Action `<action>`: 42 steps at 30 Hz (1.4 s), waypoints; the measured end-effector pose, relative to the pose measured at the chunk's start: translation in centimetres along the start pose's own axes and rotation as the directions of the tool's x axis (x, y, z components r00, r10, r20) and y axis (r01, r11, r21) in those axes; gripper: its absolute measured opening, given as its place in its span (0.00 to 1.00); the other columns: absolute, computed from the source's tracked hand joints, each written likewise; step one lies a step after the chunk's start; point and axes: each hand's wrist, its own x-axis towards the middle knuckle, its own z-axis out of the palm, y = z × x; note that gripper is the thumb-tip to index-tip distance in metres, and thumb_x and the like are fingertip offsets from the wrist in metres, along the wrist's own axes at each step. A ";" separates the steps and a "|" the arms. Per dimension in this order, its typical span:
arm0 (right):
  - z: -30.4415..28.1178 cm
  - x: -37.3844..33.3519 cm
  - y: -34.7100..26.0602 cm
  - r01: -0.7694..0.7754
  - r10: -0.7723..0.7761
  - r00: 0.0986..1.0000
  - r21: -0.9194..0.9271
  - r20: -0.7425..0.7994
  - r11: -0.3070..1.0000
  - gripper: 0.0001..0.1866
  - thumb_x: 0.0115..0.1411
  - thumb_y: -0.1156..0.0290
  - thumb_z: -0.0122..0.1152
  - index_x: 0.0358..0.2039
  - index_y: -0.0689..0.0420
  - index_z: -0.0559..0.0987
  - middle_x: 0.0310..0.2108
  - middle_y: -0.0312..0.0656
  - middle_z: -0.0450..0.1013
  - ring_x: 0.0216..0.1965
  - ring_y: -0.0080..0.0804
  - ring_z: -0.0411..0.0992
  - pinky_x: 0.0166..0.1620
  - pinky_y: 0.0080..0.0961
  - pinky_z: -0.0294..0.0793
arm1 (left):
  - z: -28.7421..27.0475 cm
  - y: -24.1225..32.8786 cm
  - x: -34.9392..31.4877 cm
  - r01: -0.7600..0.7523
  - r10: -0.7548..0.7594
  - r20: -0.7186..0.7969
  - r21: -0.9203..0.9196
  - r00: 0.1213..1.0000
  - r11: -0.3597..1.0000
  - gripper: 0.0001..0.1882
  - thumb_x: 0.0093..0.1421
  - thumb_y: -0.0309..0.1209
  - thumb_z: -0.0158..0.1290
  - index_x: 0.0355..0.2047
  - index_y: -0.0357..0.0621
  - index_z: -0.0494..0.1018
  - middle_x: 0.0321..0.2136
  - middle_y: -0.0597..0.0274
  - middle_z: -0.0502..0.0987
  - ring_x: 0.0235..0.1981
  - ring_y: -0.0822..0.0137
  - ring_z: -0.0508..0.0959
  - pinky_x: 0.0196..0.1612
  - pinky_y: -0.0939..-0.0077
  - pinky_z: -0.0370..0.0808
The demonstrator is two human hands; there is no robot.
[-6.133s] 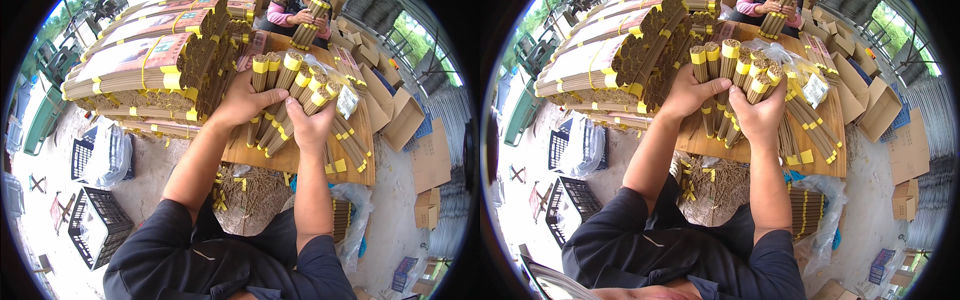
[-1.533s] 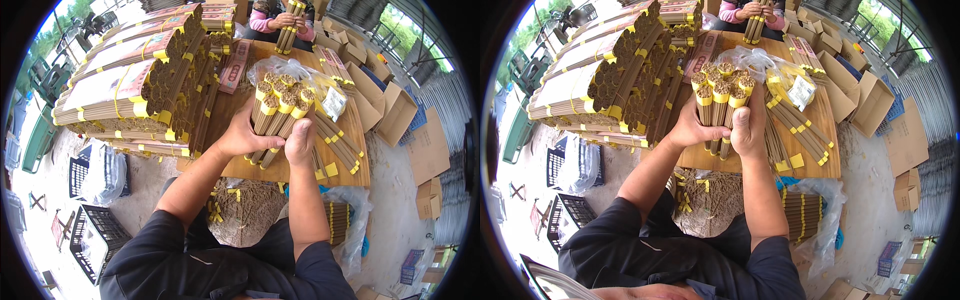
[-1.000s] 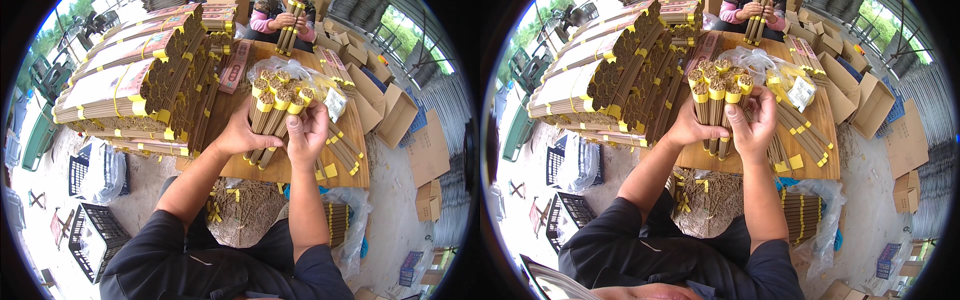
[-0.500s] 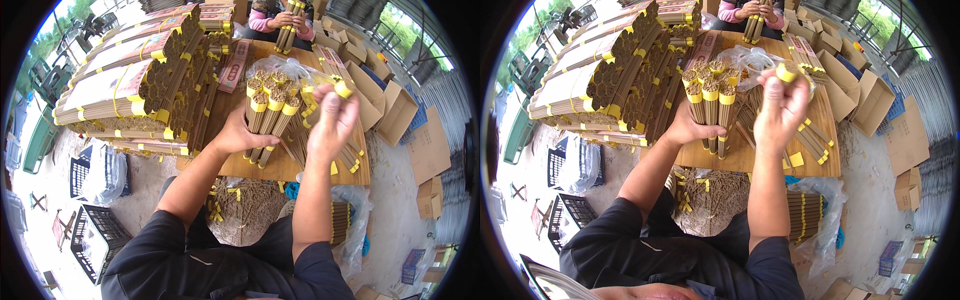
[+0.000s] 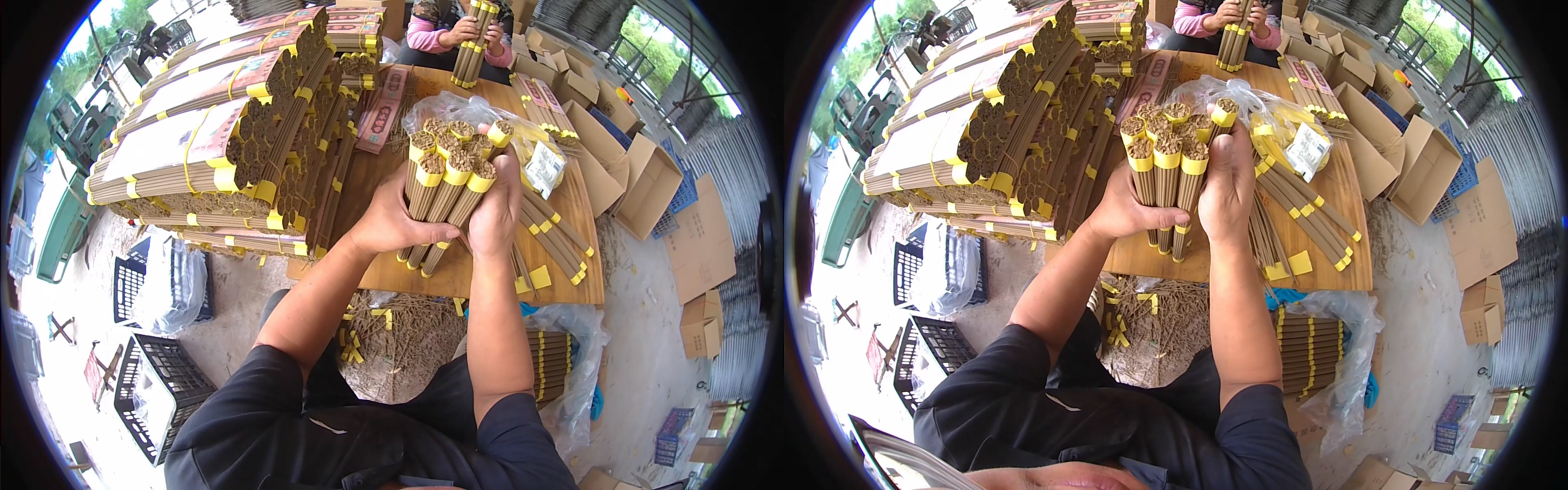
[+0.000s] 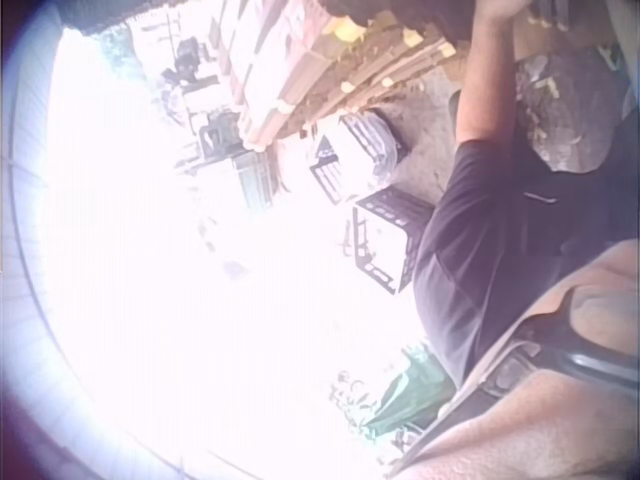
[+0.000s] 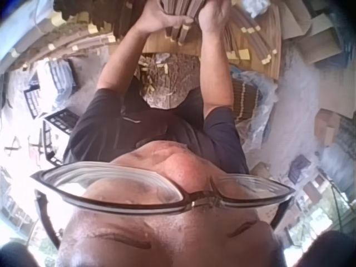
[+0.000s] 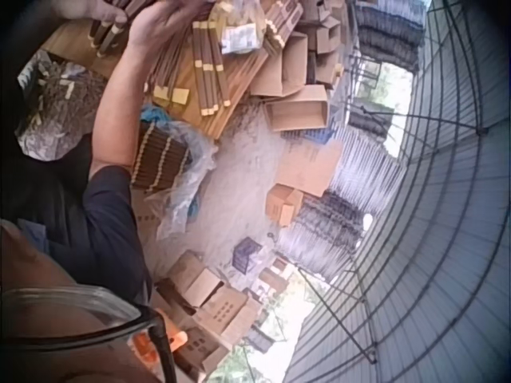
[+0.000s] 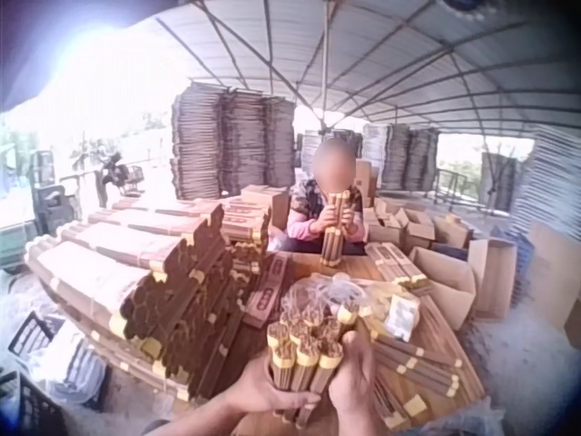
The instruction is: The person gathers bundles of incense sticks, aligns them, and secures them with yellow tape. They then place a printed paper label around the bundle and stack the finished product on a pile.
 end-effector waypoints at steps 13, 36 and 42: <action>0.3 -0.4 -1.5 -0.199 0.199 0.980 -0.012 0.005 0.980 0.27 0.79 0.54 0.36 0.59 0.66 0.73 0.51 0.42 0.75 0.52 0.28 0.72 0.59 0.28 0.68 | -0.1 -0.2 0.0 -0.001 0.001 -0.002 0.034 1.000 0.999 0.52 0.40 0.35 0.78 0.64 0.36 0.63 0.59 0.57 0.71 0.60 0.65 0.69 0.66 0.66 0.64; 0.0 -1.2 -3.1 -0.044 0.044 0.995 -0.004 0.084 0.999 0.29 0.62 0.72 0.69 0.58 0.64 0.65 0.50 0.41 0.73 0.50 0.26 0.72 0.56 0.27 0.72 | -0.7 0.2 0.5 0.065 -0.044 0.149 -0.138 0.988 0.988 0.50 0.43 0.30 0.77 0.65 0.37 0.62 0.58 0.58 0.72 0.60 0.67 0.70 0.65 0.66 0.66; -0.6 -1.9 -3.1 -0.055 0.066 0.988 -0.074 0.142 0.996 0.21 0.62 0.75 0.64 0.54 0.66 0.71 0.47 0.41 0.75 0.47 0.26 0.74 0.53 0.28 0.73 | -0.6 0.2 0.2 0.091 -0.074 0.122 -0.138 0.990 0.986 0.48 0.44 0.32 0.77 0.63 0.36 0.65 0.57 0.58 0.74 0.59 0.67 0.71 0.65 0.66 0.66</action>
